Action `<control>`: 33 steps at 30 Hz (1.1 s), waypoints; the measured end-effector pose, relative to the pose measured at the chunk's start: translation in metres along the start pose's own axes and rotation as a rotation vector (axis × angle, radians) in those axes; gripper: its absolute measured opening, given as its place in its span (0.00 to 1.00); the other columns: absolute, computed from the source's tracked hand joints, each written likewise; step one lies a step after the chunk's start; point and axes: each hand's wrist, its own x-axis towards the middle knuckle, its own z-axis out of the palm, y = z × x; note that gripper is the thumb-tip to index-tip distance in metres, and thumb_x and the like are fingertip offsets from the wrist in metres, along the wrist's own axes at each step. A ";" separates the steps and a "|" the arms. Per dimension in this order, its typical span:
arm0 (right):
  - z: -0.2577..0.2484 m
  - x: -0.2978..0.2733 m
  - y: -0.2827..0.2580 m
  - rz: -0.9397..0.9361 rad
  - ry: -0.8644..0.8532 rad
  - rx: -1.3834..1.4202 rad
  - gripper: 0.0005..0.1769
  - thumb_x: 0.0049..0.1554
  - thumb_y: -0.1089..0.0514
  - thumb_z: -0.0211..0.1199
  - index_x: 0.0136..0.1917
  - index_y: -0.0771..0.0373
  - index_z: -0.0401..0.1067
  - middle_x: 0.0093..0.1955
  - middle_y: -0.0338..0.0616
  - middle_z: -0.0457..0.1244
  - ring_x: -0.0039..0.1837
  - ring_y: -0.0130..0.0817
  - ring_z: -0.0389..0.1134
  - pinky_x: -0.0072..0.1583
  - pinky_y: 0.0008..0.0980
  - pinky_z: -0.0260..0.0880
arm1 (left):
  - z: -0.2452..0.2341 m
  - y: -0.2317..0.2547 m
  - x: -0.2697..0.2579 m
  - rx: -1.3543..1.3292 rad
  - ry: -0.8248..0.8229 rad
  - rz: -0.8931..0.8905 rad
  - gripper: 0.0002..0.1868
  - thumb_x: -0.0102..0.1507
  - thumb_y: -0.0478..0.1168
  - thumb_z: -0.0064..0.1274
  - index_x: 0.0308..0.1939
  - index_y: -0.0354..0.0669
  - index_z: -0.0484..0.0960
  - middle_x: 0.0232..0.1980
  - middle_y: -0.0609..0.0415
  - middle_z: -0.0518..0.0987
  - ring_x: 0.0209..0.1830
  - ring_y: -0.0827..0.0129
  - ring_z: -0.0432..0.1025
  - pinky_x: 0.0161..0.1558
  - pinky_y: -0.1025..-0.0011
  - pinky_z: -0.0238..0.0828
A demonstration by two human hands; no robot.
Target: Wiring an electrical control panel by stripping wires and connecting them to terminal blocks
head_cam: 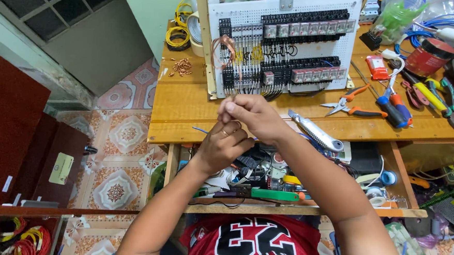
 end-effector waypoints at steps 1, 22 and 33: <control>0.000 -0.005 0.006 0.001 -0.003 0.001 0.12 0.68 0.59 0.54 0.52 0.65 0.77 0.39 0.41 0.69 0.43 0.22 0.68 0.50 0.25 0.73 | -0.007 0.006 0.012 0.003 0.000 -0.003 0.05 0.70 0.40 0.53 0.38 0.54 0.81 0.34 0.58 0.72 0.42 0.63 0.72 0.46 0.65 0.71; -0.114 -0.076 -0.051 -0.224 0.300 0.371 0.09 0.69 0.53 0.53 0.45 0.53 0.66 0.24 0.25 0.44 0.26 0.18 0.44 0.31 0.19 0.50 | -0.018 0.052 0.036 -0.155 0.249 -0.336 0.05 0.65 0.40 0.61 0.36 0.44 0.86 0.21 0.56 0.69 0.21 0.59 0.65 0.30 0.65 0.68; -0.208 -0.127 -0.077 -0.067 0.711 0.089 0.19 0.70 0.38 0.47 0.44 0.50 0.62 0.26 0.26 0.43 0.27 0.19 0.39 0.33 0.24 0.35 | -0.055 0.057 -0.022 -0.282 0.043 -0.250 0.12 0.68 0.32 0.60 0.55 0.36 0.77 0.22 0.55 0.66 0.20 0.62 0.50 0.29 0.64 0.58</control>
